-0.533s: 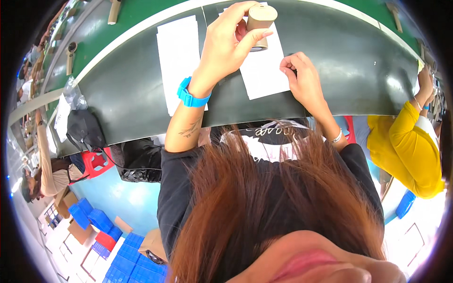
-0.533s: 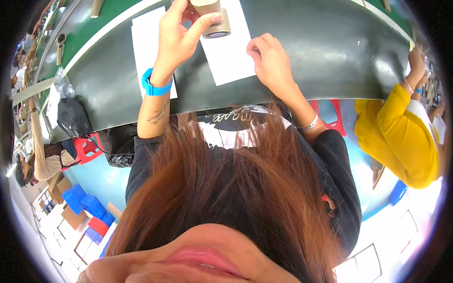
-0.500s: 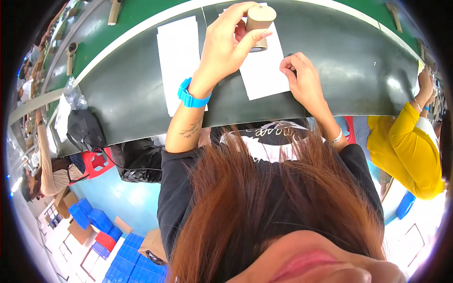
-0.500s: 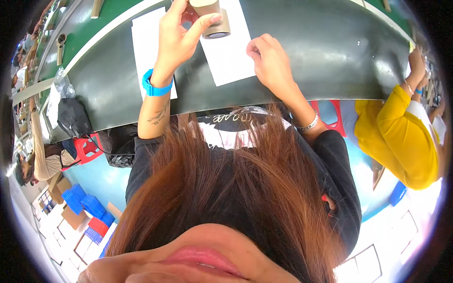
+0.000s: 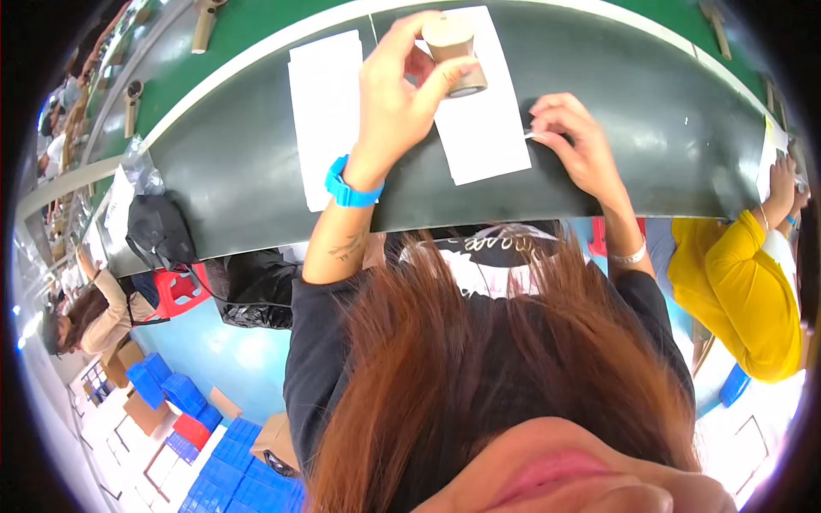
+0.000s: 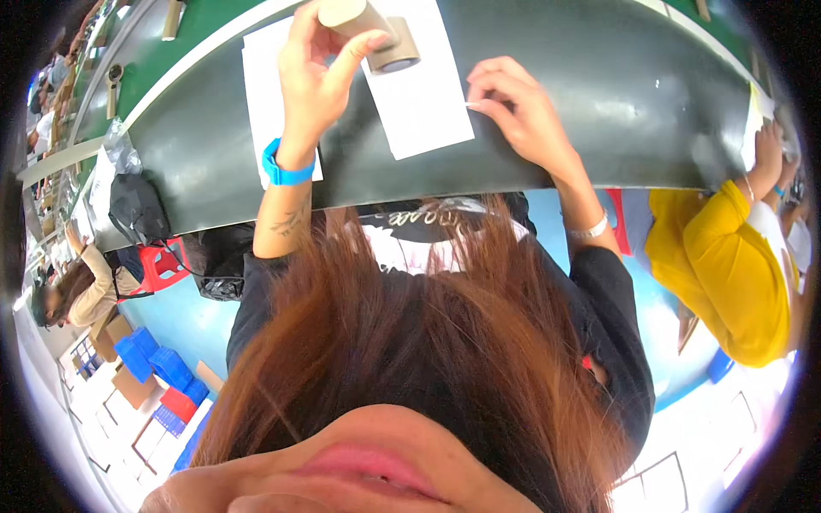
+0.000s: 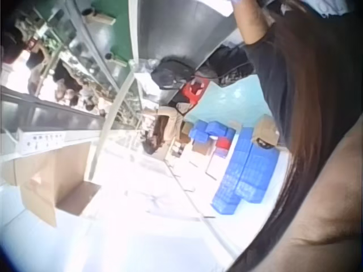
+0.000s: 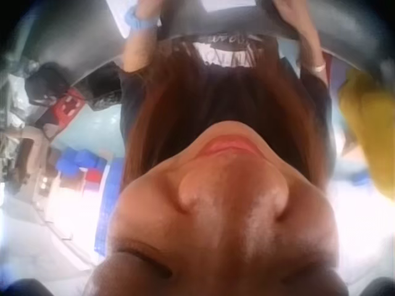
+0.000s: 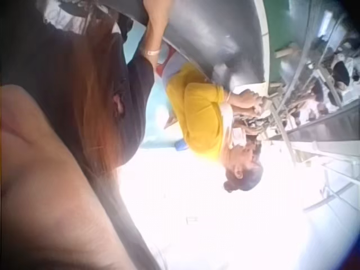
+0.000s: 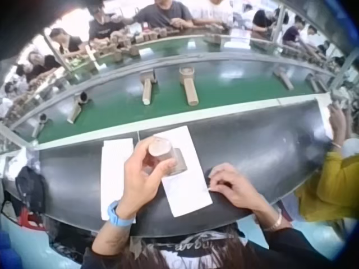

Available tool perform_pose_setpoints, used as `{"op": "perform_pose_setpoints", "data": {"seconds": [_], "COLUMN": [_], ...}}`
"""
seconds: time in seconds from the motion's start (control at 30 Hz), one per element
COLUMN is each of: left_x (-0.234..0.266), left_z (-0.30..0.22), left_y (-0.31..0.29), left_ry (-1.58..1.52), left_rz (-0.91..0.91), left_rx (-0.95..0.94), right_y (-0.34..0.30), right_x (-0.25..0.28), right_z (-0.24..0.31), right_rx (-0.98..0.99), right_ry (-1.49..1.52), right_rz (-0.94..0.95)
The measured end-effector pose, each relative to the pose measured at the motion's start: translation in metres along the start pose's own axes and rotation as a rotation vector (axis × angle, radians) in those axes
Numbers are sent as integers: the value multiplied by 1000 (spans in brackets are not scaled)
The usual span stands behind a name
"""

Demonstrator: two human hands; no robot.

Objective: The person takes handheld fans from a conveyor line, peels adhesive stickers from paper sheets, sticks them onto the bottom of the fans by hand, and places the fans back onto the conveyor line.

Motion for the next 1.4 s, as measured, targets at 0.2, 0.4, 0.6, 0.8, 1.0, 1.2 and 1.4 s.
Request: {"op": "perform_pose_setpoints", "data": {"seconds": [0.2, 0.4, 0.6, 0.8, 1.0, 1.2, 1.4], "left_x": [-5, -12, -16, -22, -24, -26, -26], "left_z": [-3, -15, -34, -35, -38, -38, -39], "left_y": [-23, -45, -53, -55, -56, -56, -55], "left_ry": [-295, -448, -454, -529, -501, -477, -442], "left_rz": [13, 40, 129, 186, 244, 250, 270], "left_rx": [340, 391, 287, 335, 340, 328, 313], "right_y": [2, 13, 10, 7, 8, 12, 11], "right_x": [42, 32, 23, 20, 27, 28, 28], "right_z": [42, 94, 103, 103, 105, 107, 111], "right_rx": [-68, -25, -22, -42, -152, -172, -203], "right_ry": [432, 590, 569, 472, 394, 366, 347], "right_rz": [-316, -312, -282, -235, -200, -165, -193]}}
Point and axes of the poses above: each hand's wrist, its own y-axis towards the middle knuckle, its own x-axis out of the back of the hand, z = x × y, the point moved 7 cm from there along y, towards the middle knuckle, and after that the axes turned 10 degrees about -z, right-handed, at the moved point
